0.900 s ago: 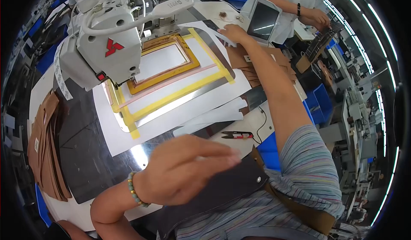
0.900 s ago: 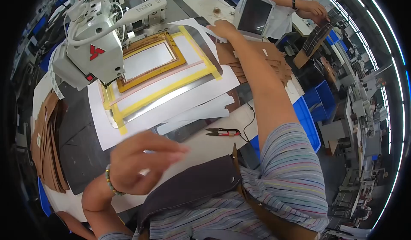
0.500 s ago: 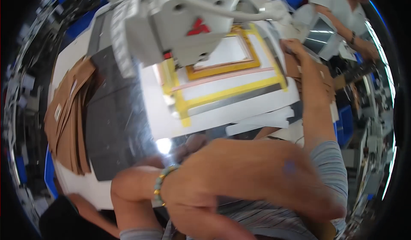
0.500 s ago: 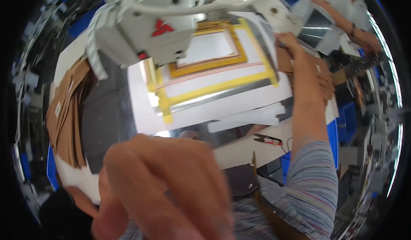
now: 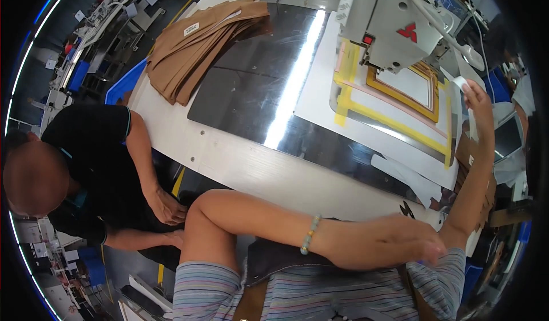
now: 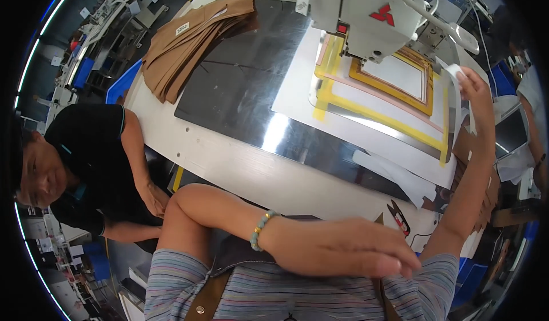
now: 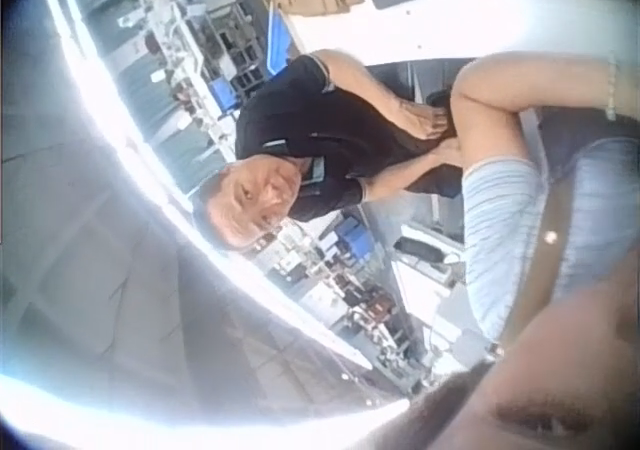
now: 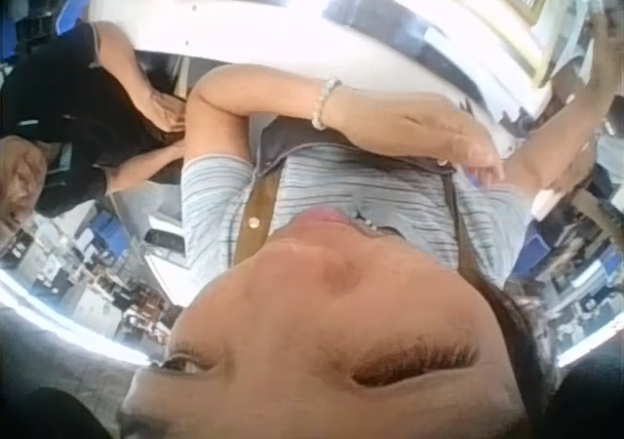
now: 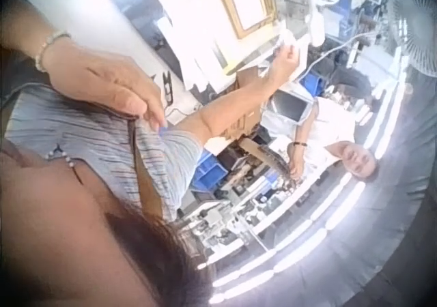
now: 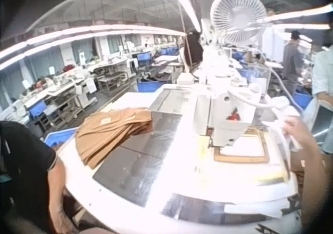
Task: Inserting a lining/reinforcement material into a leather component using a template at a sewing station.
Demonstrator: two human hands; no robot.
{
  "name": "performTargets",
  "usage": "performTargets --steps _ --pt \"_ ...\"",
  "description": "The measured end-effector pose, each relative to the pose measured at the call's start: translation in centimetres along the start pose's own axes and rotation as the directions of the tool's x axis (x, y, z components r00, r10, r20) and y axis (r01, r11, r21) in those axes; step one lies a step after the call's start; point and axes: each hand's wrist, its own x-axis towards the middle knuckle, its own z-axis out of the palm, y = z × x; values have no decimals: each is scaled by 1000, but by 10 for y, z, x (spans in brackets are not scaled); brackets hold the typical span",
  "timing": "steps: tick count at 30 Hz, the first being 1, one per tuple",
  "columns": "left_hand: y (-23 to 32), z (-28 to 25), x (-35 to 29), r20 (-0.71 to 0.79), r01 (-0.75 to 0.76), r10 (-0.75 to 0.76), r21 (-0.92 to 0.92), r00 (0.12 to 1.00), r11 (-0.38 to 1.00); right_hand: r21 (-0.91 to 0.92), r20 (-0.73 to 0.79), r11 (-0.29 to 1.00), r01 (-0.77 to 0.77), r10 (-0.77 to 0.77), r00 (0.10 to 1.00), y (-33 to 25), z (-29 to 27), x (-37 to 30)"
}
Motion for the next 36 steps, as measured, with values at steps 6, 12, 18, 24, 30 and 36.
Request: performTargets --steps 6,12,18,24,30,36 --pt "-72 -41 -41 -561 231 119 513 819 827 140 432 967 213 -254 865 -71 90 -66" --pt "-51 -47 -5 -636 273 162 528 754 804 -29 597 982 187 -133 791 -28 88 -80" --pt "-73 -41 72 92 -140 153 928 984 345 -261 398 929 261 -142 906 23 87 -99" --pt "-99 -75 69 172 -199 250 976 953 86 -329 442 658 677 -526 727 26 105 -127" --pt "-69 -106 118 205 -222 463 975 862 -17 -208 602 797 568 -353 716 -9 111 -142" --pt "-20 -128 37 -39 91 616 994 787 -54 -269 667 662 699 -395 632 -6 117 -139"
